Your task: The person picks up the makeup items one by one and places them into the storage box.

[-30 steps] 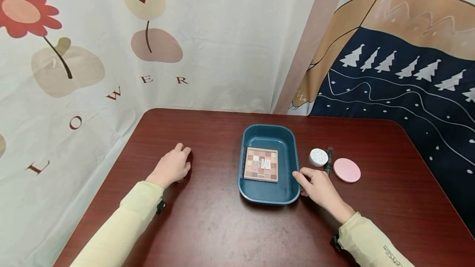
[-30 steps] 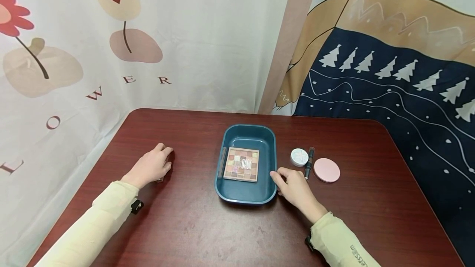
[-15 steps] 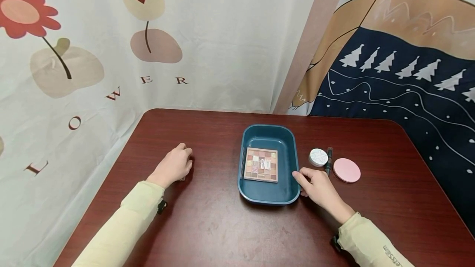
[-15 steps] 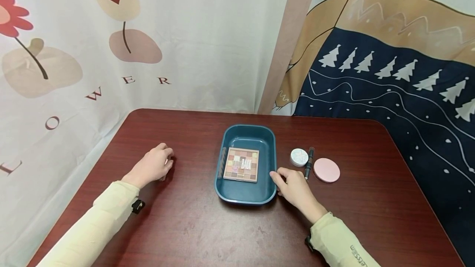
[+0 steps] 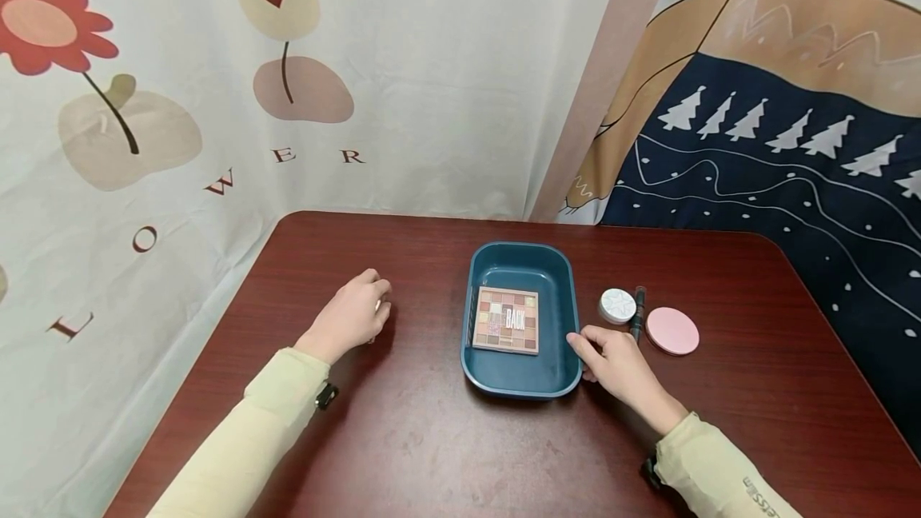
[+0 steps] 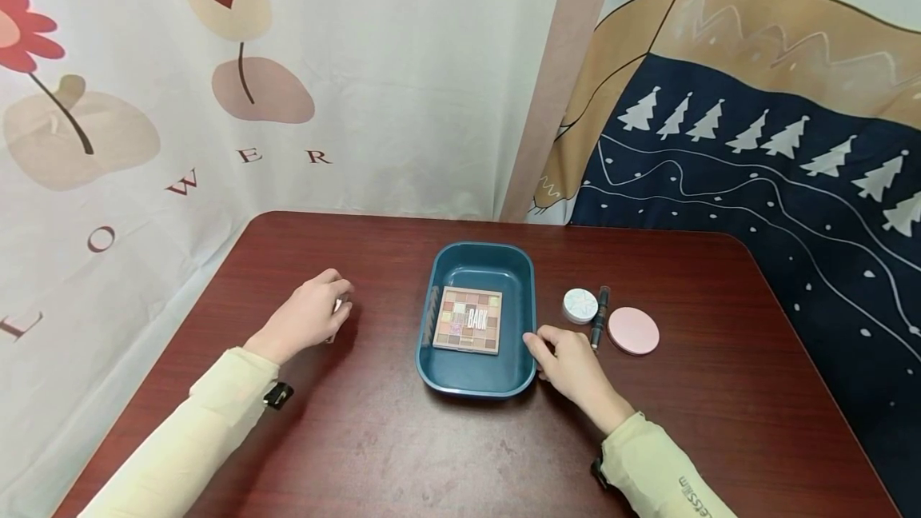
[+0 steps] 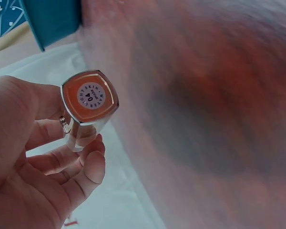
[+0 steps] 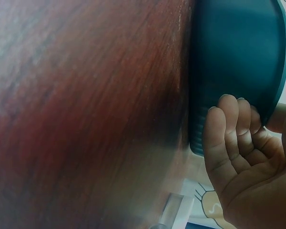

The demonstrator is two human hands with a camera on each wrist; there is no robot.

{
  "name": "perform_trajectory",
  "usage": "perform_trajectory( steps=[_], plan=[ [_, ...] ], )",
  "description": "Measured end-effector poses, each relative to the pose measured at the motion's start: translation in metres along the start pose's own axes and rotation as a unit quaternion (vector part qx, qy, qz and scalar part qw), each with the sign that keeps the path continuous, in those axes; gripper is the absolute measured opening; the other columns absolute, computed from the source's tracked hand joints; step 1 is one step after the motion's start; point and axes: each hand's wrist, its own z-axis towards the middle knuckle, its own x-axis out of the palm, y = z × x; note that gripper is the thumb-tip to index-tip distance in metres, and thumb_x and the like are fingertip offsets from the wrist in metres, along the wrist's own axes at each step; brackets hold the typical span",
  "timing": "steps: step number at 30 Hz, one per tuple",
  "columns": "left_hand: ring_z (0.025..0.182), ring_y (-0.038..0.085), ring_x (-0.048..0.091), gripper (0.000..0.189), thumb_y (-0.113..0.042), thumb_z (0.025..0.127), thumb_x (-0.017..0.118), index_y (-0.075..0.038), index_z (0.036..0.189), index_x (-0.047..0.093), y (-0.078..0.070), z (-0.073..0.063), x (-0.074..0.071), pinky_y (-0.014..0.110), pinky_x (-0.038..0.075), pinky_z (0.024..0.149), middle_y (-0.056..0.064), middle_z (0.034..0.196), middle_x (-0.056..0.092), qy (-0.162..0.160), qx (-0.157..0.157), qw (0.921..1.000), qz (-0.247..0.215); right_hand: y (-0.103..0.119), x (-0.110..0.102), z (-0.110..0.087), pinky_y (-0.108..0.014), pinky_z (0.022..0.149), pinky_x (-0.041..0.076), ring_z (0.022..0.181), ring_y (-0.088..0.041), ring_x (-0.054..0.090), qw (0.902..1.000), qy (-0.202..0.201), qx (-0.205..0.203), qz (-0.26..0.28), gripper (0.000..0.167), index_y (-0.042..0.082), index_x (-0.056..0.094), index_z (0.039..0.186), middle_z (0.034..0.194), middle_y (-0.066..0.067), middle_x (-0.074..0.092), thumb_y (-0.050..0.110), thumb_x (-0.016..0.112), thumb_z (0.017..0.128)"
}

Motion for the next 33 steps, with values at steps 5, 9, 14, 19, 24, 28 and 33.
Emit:
perform_trajectory(
  steps=[5, 9, 14, 19, 24, 28, 33],
  plan=[
    [0.074, 0.026, 0.060, 0.011, 0.002, 0.087, 0.069, 0.006, 0.097, 0.071, -0.013, 0.007, -0.005, 0.041, 0.055, 0.071, 0.012, 0.090, 0.058, -0.014, 0.019, 0.9997, -0.006, 0.000, 0.000, 0.000, -0.024, 0.053, 0.044, 0.052, -0.005, 0.052, 1.0000, 0.001, 0.001, 0.003, 0.035, 0.015, 0.055, 0.070, 0.055, 0.003, 0.054, 0.021, 0.062, 0.104],
    [0.074, 0.024, 0.058, 0.010, 0.002, 0.088, 0.069, 0.005, 0.097, 0.070, -0.024, 0.011, -0.009, 0.038, 0.054, 0.071, 0.011, 0.090, 0.057, -0.018, 0.031, 0.9993, -0.012, 0.000, 0.000, 0.000, -0.024, 0.053, 0.044, 0.052, -0.005, 0.052, 1.0000, 0.000, -0.001, 0.003, 0.036, 0.015, 0.055, 0.069, 0.055, 0.004, 0.053, 0.021, 0.062, 0.104],
    [0.074, 0.020, 0.056, 0.012, 0.002, 0.089, 0.069, 0.005, 0.101, 0.071, -0.036, 0.015, -0.011, 0.035, 0.053, 0.071, 0.010, 0.092, 0.057, -0.019, 0.040, 0.9987, -0.023, 0.000, 0.000, 0.000, -0.024, 0.053, 0.044, 0.052, -0.005, 0.052, 1.0000, -0.002, -0.004, 0.003, 0.036, 0.016, 0.054, 0.069, 0.055, 0.007, 0.052, 0.021, 0.062, 0.104],
    [0.076, 0.020, 0.056, 0.015, 0.002, 0.089, 0.070, 0.005, 0.104, 0.072, -0.046, 0.019, -0.012, 0.035, 0.053, 0.071, 0.011, 0.094, 0.058, -0.025, 0.053, 0.9979, -0.028, 0.001, -0.001, 0.000, -0.024, 0.054, 0.044, 0.052, -0.005, 0.052, 1.0000, -0.002, -0.001, 0.004, 0.036, 0.016, 0.054, 0.069, 0.055, 0.007, 0.052, 0.021, 0.062, 0.104],
    [0.078, 0.021, 0.058, 0.014, 0.000, 0.090, 0.071, 0.003, 0.103, 0.072, -0.056, 0.023, -0.011, 0.035, 0.054, 0.072, 0.011, 0.096, 0.059, -0.031, 0.065, 0.9969, -0.031, 0.001, -0.001, 0.000, -0.024, 0.053, 0.044, 0.052, -0.005, 0.052, 1.0000, -0.002, 0.001, 0.004, 0.036, 0.016, 0.054, 0.069, 0.055, 0.007, 0.052, 0.021, 0.062, 0.104],
    [0.080, 0.022, 0.059, 0.012, 0.000, 0.090, 0.072, 0.001, 0.102, 0.072, -0.065, 0.026, -0.010, 0.034, 0.054, 0.072, 0.010, 0.096, 0.059, -0.036, 0.075, 0.9960, -0.034, 0.001, -0.001, 0.000, -0.024, 0.053, 0.044, 0.052, -0.005, 0.052, 1.0000, -0.002, -0.001, 0.004, 0.036, 0.016, 0.054, 0.069, 0.055, 0.006, 0.052, 0.021, 0.062, 0.104],
    [0.081, 0.023, 0.059, 0.012, 0.000, 0.089, 0.073, 0.000, 0.101, 0.072, -0.076, 0.030, -0.010, 0.033, 0.054, 0.072, 0.009, 0.095, 0.059, -0.047, 0.095, 0.9937, -0.037, 0.001, -0.001, 0.000, -0.024, 0.053, 0.044, 0.052, -0.005, 0.052, 1.0000, -0.001, 0.002, 0.005, 0.036, 0.015, 0.055, 0.070, 0.055, 0.005, 0.053, 0.021, 0.062, 0.104]
  ],
)
